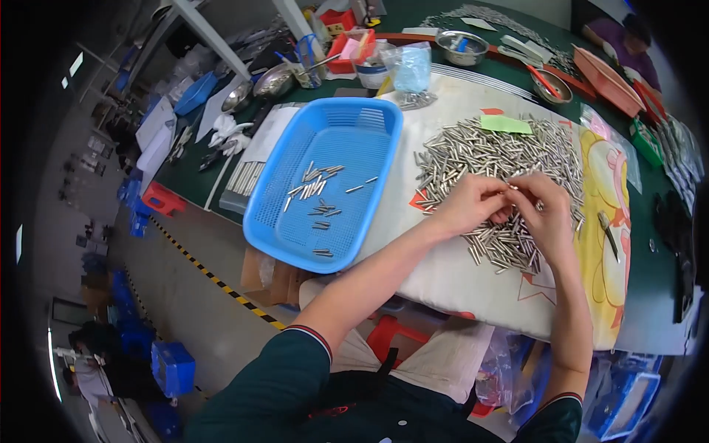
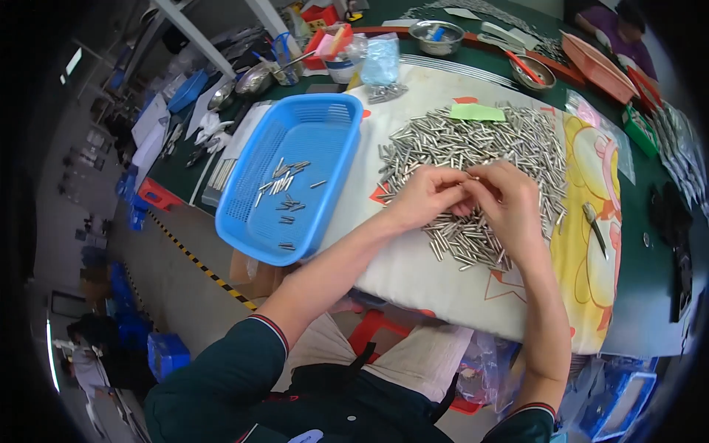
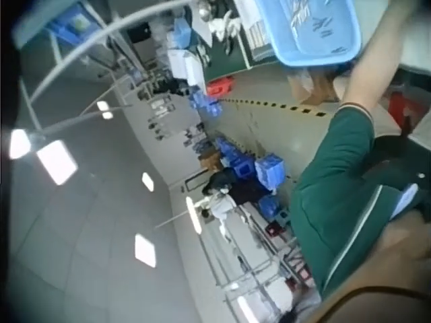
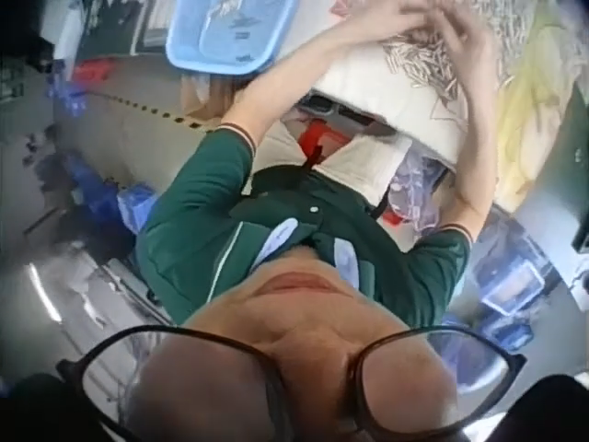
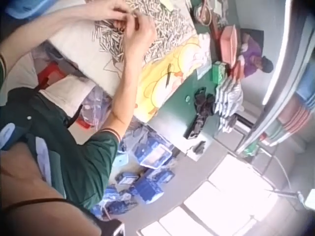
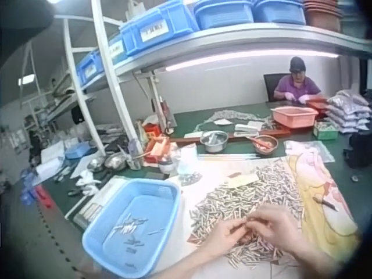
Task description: Sorting and inspecting small metal pins from a large pile and placing them into a blue basket.
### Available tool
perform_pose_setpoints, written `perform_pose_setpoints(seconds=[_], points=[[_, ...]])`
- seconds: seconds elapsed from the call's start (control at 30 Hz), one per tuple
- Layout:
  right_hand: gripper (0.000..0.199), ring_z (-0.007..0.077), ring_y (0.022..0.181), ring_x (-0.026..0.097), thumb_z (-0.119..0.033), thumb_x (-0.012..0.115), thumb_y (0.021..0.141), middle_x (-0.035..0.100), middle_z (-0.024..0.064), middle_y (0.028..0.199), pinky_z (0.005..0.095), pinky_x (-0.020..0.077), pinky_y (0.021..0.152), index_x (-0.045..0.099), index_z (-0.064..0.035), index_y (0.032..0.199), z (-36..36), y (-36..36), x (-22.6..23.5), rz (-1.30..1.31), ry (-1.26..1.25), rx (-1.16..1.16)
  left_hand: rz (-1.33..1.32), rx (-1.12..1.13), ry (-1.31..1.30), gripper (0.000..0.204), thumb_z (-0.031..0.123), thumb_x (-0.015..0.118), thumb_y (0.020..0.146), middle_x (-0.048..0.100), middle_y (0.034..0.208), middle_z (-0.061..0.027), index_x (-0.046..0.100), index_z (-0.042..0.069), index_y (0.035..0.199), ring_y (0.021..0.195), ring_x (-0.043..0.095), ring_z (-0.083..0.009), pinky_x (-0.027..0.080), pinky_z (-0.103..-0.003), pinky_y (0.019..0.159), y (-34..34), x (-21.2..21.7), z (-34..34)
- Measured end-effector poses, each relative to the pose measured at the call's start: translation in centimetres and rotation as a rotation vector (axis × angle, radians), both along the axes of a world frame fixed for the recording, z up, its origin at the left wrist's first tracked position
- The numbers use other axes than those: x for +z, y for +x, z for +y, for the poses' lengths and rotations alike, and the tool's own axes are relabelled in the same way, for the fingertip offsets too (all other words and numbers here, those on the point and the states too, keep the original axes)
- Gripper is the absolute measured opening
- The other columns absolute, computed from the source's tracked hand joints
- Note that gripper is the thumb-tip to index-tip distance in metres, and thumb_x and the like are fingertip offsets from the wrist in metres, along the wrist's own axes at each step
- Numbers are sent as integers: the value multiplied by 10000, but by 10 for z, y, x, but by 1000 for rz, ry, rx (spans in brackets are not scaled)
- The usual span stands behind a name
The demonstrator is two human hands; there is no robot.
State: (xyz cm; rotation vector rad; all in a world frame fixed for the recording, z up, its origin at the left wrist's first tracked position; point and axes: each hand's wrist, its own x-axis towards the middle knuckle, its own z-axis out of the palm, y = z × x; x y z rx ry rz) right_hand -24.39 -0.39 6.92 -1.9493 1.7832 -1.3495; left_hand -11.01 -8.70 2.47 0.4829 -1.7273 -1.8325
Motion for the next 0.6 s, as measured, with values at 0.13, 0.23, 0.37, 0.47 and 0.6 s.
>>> perform_pose_setpoints(seconds=[0.13, 0.23, 0.37, 0.47, 0.6], points=[[89, 180, 593, 553, 36, 620, 741, 559, 91, 719, 273, 432, 543, 619, 31, 829, 10, 8, 2, 116, -70, -26, 57, -45, -63, 120, 19, 498, 849, 602, 687, -55, 600, -43, 846, 617, 585, -101, 493, -235, 579, -5, -7, 4], [71, 137, 575, 505, 35, 608, 756, 539, 80, 716, 241, 397, 537, 603, 38, 826, 5, 15, 1, 40, -64, -6, 40, -40, -57, 112, 16, 500, 833, 595, 669, -51, 596, -42, 822, 591, 578, -102, 480, -231, 544, 2, -1, 3], [47, 113, 585, 493, 37, 608, 756, 523, 60, 693, 238, 385, 533, 599, 41, 802, 2, 12, -1, -77, 13, 37, 54, -25, -96, 106, 30, 520, 836, 600, 654, -60, 595, -41, 811, 574, 586, -107, 490, -233, 536, 11, 2, 6], [29, 108, 589, 486, 34, 609, 758, 529, 49, 690, 233, 385, 542, 591, 40, 780, 5, 8, 0, -4, 28, 51, 41, -98, 16, 102, 33, 531, 838, 614, 669, -74, 598, -44, 832, 588, 603, -112, 499, -231, 537, 10, 3, 6], [61, 77, 603, 472, -31, 610, 797, 531, -7, 671, 201, 364, 555, 602, 22, 768, 11, -25, -5, -316, 169, -57, 155, -188, 89, 243, 40, 601, 810, 632, 760, -89, 553, -54, 1029, 665, 623, -120, 518, -240, 616, -4, 10, 7]])
